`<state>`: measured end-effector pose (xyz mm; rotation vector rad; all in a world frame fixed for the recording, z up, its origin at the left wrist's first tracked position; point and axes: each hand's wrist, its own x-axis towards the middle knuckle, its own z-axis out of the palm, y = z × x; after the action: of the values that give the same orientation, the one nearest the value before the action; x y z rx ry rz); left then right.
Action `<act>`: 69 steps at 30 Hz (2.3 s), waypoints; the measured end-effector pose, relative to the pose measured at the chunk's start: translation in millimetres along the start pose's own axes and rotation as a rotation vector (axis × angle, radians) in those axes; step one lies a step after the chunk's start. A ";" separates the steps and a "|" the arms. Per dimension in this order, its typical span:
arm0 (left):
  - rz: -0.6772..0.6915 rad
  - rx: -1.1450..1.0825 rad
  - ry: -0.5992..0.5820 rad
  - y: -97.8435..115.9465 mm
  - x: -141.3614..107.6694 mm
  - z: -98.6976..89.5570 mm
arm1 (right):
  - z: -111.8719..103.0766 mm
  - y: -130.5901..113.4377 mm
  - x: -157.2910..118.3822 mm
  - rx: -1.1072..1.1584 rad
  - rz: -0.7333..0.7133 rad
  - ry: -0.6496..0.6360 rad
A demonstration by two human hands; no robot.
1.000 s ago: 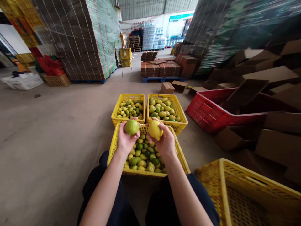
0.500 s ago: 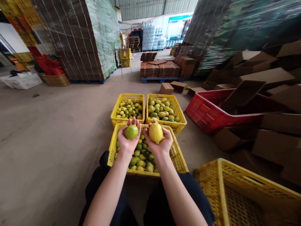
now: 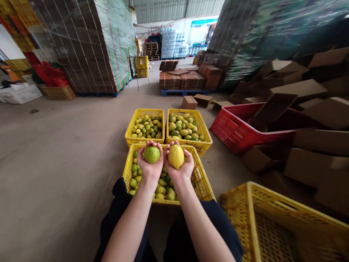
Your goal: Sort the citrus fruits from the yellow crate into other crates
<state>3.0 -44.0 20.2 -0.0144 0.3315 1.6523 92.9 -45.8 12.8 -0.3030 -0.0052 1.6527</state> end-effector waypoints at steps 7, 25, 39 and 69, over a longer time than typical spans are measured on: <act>0.011 -0.039 0.022 -2.3 3.2 -0.2 | -0.4 7.7 3.4 0.041 -0.007 0.014; 0.047 0.013 0.049 -1.6 5.2 -1.5 | -3.3 11.7 1.8 -0.067 -0.066 -0.013; 0.067 0.084 -0.006 -2.9 0.6 3.9 | 10.6 12.4 -7.0 -0.085 -0.079 0.023; -0.084 0.019 0.110 -1.9 10.2 5.6 | -1.4 13.3 10.2 -0.019 0.049 0.139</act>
<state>4.7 -32.7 23.1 -0.1033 0.4247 1.5678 79.5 -37.5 7.1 -0.4346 0.0917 1.6773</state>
